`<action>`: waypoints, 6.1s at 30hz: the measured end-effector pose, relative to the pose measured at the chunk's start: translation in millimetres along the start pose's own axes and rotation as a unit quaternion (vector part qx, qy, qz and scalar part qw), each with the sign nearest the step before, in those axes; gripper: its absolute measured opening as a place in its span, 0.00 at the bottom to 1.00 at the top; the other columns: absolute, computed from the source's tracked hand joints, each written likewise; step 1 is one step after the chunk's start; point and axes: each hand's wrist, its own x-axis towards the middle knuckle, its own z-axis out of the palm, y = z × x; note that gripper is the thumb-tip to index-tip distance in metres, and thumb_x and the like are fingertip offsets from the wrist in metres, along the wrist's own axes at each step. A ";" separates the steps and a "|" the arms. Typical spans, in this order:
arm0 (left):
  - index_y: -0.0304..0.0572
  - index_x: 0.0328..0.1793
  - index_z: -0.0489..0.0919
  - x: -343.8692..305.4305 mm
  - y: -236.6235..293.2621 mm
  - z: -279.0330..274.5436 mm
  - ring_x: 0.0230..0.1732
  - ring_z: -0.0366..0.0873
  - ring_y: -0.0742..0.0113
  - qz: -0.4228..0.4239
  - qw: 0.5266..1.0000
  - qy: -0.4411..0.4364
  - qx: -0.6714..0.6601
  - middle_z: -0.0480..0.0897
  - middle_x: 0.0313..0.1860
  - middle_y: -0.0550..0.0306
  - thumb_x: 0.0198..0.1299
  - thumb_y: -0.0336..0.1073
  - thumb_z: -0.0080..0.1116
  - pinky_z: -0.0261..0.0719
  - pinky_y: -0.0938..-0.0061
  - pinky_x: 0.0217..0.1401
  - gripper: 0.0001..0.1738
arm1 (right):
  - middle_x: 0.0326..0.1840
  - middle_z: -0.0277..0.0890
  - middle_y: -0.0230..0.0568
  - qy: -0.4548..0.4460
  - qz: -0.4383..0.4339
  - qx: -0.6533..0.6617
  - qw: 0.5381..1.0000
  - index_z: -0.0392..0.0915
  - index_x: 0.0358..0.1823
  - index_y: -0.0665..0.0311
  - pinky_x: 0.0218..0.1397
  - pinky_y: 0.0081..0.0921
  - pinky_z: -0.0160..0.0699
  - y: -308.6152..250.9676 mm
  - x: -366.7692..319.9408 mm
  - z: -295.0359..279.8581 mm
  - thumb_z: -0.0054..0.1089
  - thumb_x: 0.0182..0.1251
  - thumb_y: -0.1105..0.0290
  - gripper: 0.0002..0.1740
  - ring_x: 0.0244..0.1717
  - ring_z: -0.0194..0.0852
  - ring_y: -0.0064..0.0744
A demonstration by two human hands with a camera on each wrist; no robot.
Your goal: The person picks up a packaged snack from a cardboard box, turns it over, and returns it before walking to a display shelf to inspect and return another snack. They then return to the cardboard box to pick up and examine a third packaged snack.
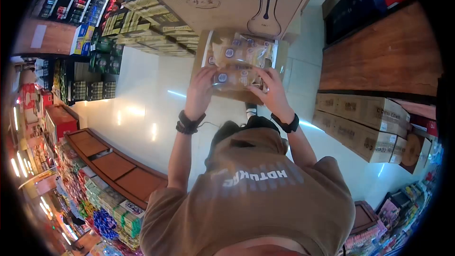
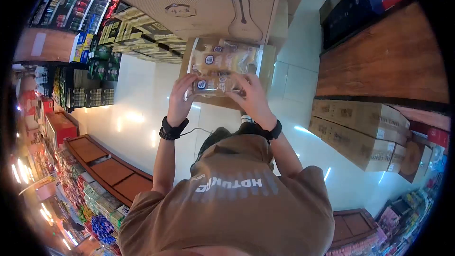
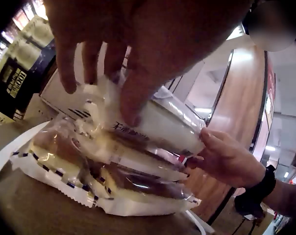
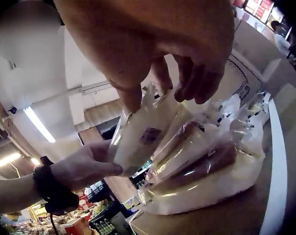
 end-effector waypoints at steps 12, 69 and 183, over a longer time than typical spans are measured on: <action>0.39 0.75 0.74 45.1 -29.5 25.4 0.80 0.66 0.43 -0.015 0.999 0.000 -0.036 0.72 0.78 0.43 0.55 0.20 0.64 0.70 0.57 0.78 0.37 | 0.56 0.71 0.51 0.096 0.020 -0.015 0.995 0.73 0.69 0.64 0.59 0.39 0.76 14.2 30.5 16.7 0.73 0.64 0.66 0.33 0.54 0.74 0.51; 0.39 0.66 0.80 -527.9 282.2 161.8 0.65 0.78 0.42 -0.589 0.556 0.582 0.070 0.81 0.65 0.42 0.70 0.39 0.65 0.77 0.56 0.68 0.22 | 0.51 0.81 0.51 -0.747 -0.491 0.137 0.427 0.81 0.53 0.66 0.55 0.41 0.82 -222.3 -353.0 236.5 0.67 0.67 0.72 0.14 0.51 0.81 0.55; 0.39 0.63 0.82 -705.4 159.0 40.6 0.46 0.87 0.51 -0.363 0.879 0.306 -0.033 0.88 0.45 0.45 0.68 0.28 0.62 0.84 0.62 0.51 0.17 | 0.42 0.83 0.52 -0.582 -0.230 0.004 0.780 0.81 0.49 0.64 0.49 0.45 0.80 -113.5 -478.5 313.4 0.59 0.70 0.63 0.14 0.44 0.82 0.54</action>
